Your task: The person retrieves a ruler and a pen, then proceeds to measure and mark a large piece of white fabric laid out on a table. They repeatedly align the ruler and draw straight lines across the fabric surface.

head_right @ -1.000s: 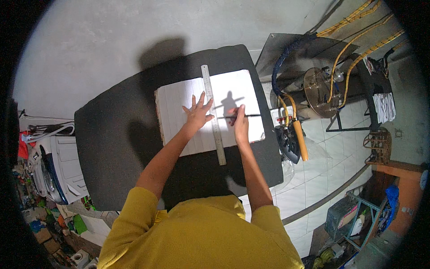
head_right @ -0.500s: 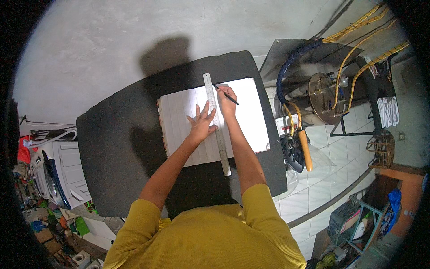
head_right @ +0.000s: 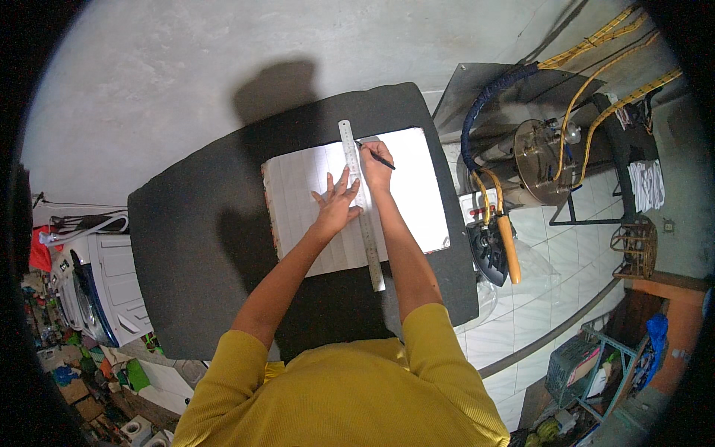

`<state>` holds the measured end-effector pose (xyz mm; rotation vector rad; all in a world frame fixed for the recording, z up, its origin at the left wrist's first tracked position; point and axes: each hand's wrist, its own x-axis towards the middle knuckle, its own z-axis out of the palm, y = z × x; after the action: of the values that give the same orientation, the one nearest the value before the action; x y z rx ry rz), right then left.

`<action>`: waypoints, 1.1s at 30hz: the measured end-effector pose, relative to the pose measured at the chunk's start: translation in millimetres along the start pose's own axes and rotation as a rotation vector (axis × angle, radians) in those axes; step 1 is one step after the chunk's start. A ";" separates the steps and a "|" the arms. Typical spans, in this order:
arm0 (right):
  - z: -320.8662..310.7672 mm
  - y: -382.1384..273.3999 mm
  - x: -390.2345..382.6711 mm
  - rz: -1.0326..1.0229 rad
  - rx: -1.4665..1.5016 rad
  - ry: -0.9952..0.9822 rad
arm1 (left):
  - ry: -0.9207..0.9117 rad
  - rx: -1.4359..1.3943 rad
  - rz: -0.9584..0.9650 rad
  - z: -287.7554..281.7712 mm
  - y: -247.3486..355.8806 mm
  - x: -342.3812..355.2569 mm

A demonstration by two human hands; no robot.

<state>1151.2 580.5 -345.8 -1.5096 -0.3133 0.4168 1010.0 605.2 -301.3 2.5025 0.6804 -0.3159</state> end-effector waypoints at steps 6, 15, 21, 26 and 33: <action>4.8 -13.5 -5.8 -0.025 -0.067 0.012 | 0.016 -0.005 -0.006 1.4 -2.8 -1.7; -3.8 -2.4 10.7 -0.128 -0.167 -0.048 | 0.023 -0.049 0.025 5.7 -2.2 1.1; -26.5 -25.7 -28.5 -0.121 -0.333 -0.180 | 0.024 -0.045 0.026 7.6 -7.3 0.1; -69.4 -34.9 -104.0 -0.009 -0.326 -0.251 | 0.008 -0.030 0.006 6.1 -5.7 0.5; -127.6 -35.5 -205.3 0.153 -0.411 -0.308 | -0.017 0.006 -0.022 2.1 -1.2 1.0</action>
<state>1028.2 373.5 -304.2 -1.8792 -0.5519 0.7436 1010.0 605.3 -303.9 2.4966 0.7016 -0.3474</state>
